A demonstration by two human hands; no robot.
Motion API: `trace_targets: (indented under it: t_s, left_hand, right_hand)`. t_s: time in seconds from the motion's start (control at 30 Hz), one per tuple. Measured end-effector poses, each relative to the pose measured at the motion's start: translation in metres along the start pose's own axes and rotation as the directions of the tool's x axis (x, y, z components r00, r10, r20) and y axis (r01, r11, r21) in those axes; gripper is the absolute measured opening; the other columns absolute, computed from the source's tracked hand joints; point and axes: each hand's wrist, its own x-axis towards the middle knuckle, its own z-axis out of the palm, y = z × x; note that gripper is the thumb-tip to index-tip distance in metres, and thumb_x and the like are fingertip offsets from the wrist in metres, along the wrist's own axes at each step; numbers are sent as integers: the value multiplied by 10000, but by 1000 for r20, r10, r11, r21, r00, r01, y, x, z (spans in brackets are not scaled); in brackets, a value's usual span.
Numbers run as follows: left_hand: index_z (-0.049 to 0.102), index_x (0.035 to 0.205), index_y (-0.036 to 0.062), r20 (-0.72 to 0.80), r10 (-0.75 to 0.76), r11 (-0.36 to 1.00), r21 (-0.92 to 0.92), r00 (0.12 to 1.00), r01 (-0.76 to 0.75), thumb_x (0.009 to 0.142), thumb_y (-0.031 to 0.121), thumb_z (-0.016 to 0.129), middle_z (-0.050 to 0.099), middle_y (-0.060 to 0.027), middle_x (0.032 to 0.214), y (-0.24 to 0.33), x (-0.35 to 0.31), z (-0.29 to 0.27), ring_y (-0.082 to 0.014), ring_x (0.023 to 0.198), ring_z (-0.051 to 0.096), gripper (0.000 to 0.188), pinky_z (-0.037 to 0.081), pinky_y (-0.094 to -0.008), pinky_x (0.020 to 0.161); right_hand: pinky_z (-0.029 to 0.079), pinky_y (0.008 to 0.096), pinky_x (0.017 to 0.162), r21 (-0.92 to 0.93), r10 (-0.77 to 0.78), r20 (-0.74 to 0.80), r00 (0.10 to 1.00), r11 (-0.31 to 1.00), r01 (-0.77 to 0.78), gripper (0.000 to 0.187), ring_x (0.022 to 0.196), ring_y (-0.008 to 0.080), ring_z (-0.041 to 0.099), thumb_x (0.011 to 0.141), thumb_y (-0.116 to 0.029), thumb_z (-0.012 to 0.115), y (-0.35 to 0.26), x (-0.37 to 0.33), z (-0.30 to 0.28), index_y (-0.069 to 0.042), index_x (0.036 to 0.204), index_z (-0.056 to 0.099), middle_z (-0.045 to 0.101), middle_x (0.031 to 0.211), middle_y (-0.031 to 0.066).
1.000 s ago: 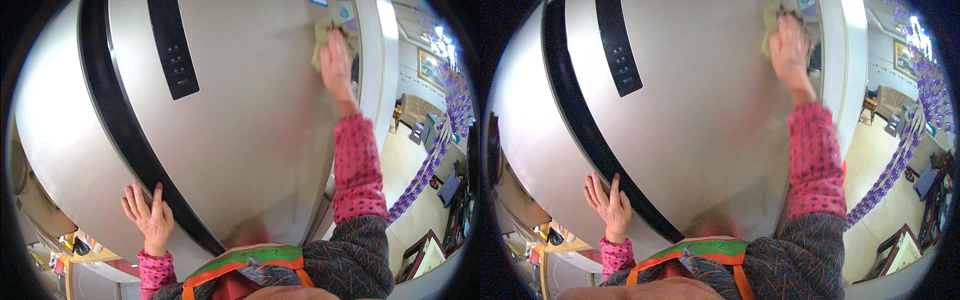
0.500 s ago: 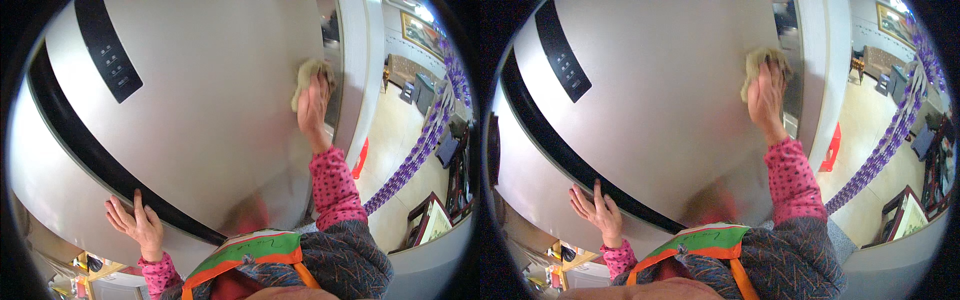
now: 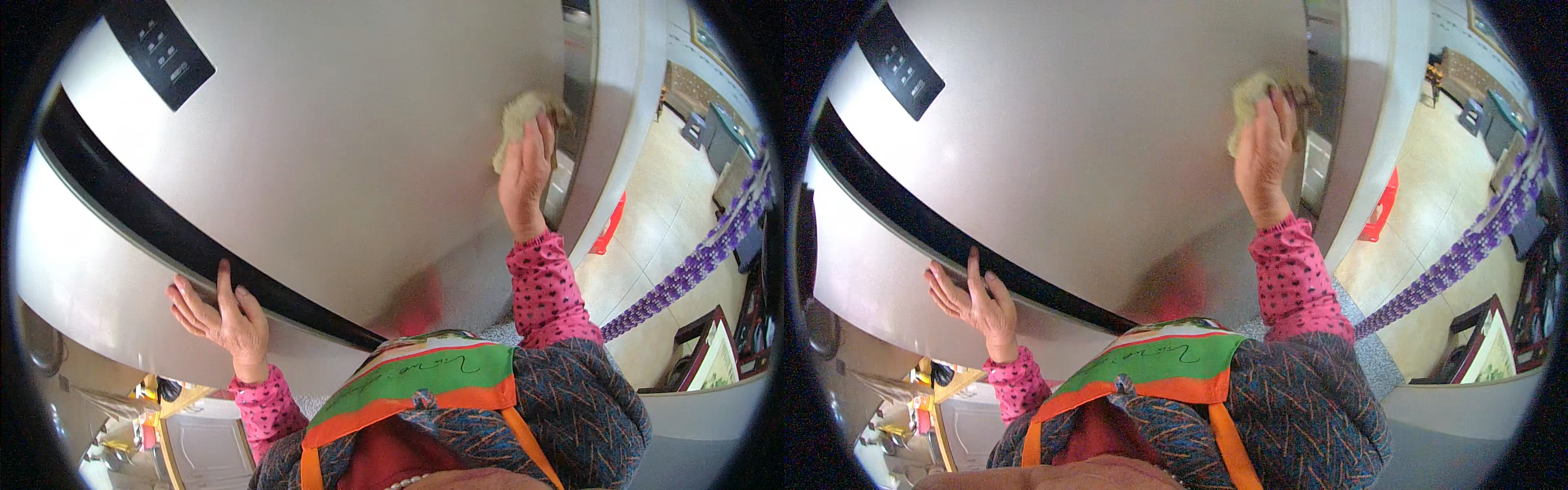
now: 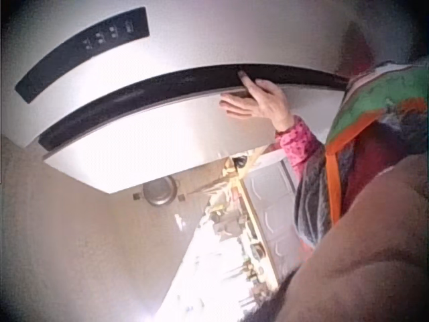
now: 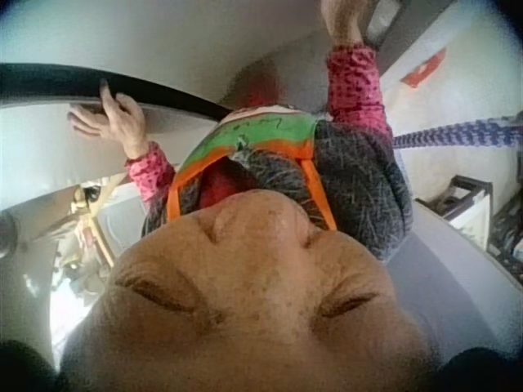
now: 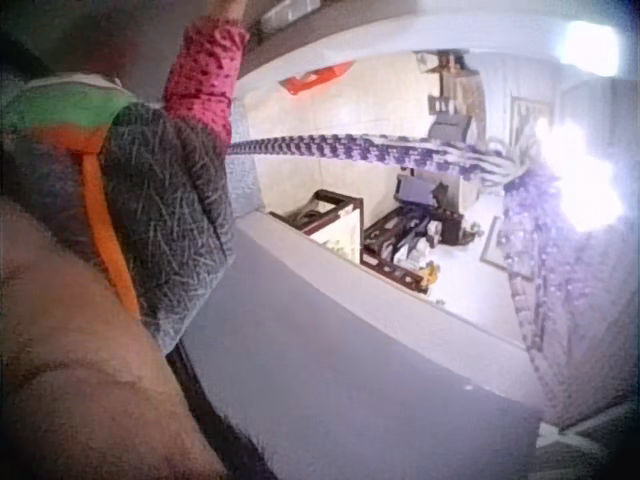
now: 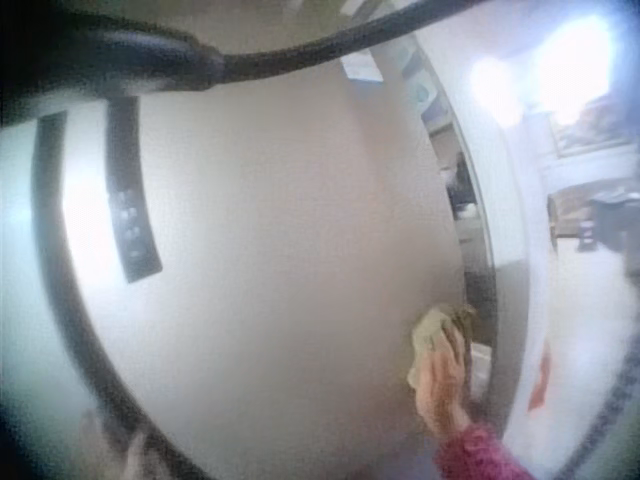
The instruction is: The person wipes a white cabinet door with a cloth, then walks to the kitchen sink to wet and wring the cloth. They proceed to wipe the exterior of a stainless steel refrigerator and a red cabinet door with the damp cloth.
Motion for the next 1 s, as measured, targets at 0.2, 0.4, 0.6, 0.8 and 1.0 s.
trace_targets:
  t_s: [0.2,0.4,0.6,0.8,1.0]
  left_hand:
    - [702,1189,190,-12,-10,1000,8,1000,10,848,165,584,301,-216,1530,3,-1,1,-407,1437,225,362,122,-510,1170]
    - [677,1218,181,5,-8,1000,10,1000,8,851,177,600,317,-252,1509,2,0,-1,-422,1411,266,374,149,-533,1162]
    - [700,1174,181,-1,-44,999,-16,999,44,786,132,636,330,-218,1516,-4,-1,-8,-403,1418,276,396,169,-514,1161]
    - [625,1289,229,-36,-93,990,-107,995,88,754,146,658,386,-164,1504,-10,-5,-5,-367,1420,302,542,139,-495,1173]
    - [559,1336,114,-143,-85,983,-174,986,59,765,159,656,436,-166,1473,-20,-11,1,-363,1412,330,581,143,-496,1171]
  right_hand:
    - [356,543,958,186,-455,208,866,888,421,333,1147,287,527,802,-198,628,-127,0,16,-127,1127,657,560,1214,75]
    - [391,422,866,458,-696,414,587,717,526,374,1070,166,549,859,-247,558,-154,-78,-1,-190,1220,642,573,1201,-27]
    - [439,456,761,484,-764,481,431,641,596,402,920,168,601,858,-183,547,-157,-30,-4,-161,1253,621,601,1212,33]
    - [425,419,910,322,-681,25,732,698,639,403,1112,276,578,873,-119,548,-209,87,51,-78,1271,602,604,1253,130]
    - [424,415,868,448,-791,251,559,606,657,442,1085,237,595,856,-142,553,-262,40,44,-128,1294,608,607,1255,52]
